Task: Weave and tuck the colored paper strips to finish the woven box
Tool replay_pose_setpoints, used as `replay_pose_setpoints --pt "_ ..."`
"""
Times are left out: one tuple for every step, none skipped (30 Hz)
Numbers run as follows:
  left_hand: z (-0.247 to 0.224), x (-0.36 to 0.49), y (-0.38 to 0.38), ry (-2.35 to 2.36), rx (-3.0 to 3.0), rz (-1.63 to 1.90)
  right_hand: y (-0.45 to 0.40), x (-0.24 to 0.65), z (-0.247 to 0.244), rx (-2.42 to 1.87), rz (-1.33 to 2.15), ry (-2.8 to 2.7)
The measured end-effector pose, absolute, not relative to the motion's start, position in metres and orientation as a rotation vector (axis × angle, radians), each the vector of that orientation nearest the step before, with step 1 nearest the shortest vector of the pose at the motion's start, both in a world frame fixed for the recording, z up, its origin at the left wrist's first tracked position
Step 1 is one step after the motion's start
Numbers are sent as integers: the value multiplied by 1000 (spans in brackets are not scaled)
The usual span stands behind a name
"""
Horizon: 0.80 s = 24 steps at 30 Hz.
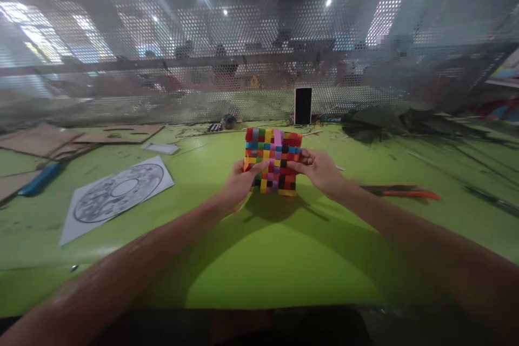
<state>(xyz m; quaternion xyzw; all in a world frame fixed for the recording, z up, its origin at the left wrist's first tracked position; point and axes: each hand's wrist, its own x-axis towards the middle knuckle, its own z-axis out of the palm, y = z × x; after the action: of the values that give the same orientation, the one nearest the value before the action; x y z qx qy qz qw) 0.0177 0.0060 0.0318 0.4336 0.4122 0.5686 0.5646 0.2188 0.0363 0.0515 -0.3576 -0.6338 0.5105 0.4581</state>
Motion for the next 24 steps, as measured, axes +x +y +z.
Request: replay_pose_setpoints --pt "31 18 6 968 1020 1332 36 218 51 -884 1251 -1560" --pt "30 17 6 965 1023 1325 35 218 50 -890 1244 -1557" --pt "28 17 7 962 1029 1319 35 218 50 -896 1236 -1553" --pt "26 16 7 960 1039 1315 34 217 50 -904 1229 -1550" --pt "25 15 8 963 1047 1313 34 217 50 -913 1221 -1545" --pt "24 15 8 975 1047 1311 33 216 51 -925 1214 -1540" --pt "23 15 9 990 1043 1309 33 216 52 -941 1209 -1540" --pt "23 14 9 1004 1037 1309 33 216 52 -957 1208 -1543" --pt "24 14 9 1009 1036 1304 33 216 53 -970 1212 -1546" --pt "24 15 9 1008 1045 1298 33 216 55 -981 1221 -1544" --pt "25 15 8 1001 1064 1295 33 216 55 -992 1235 -1538" --pt "26 15 9 994 1090 1291 34 217 56 -1004 1251 -1526" --pt "27 14 9 987 1123 1291 35 217 56 -1017 1262 -1507" --pt "28 13 10 976 1162 1290 37 218 55 -1032 1267 -1484" --pt "29 11 11 961 1207 1286 40 220 54 -1045 1263 -1460" --pt "31 7 13 936 1257 1270 43 221 53 -1053 1254 -1434" --pt "33 3 16 897 1313 1226 47 223 51 -1052 1237 -1405" --pt "35 -2 19 845 1363 1159 52 225 50 -1041 1221 -1373" --pt "37 -7 23 777 1404 1062 58 227 48 -1023 1210 -1338" --pt "39 -13 27 701 1426 939 63 230 47 -1003 1194 -1308" --pt "40 -19 31 610 1429 847 68 233 47 -984 1188 -1281" --pt "41 -24 35 526 1421 770 72 237 47 -975 1200 -1262" --pt "41 -28 39 470 1395 738 76 241 49 -971 1218 -1252" --pt "41 -31 42 436 1365 732 79 244 50 -974 1239 -1259"
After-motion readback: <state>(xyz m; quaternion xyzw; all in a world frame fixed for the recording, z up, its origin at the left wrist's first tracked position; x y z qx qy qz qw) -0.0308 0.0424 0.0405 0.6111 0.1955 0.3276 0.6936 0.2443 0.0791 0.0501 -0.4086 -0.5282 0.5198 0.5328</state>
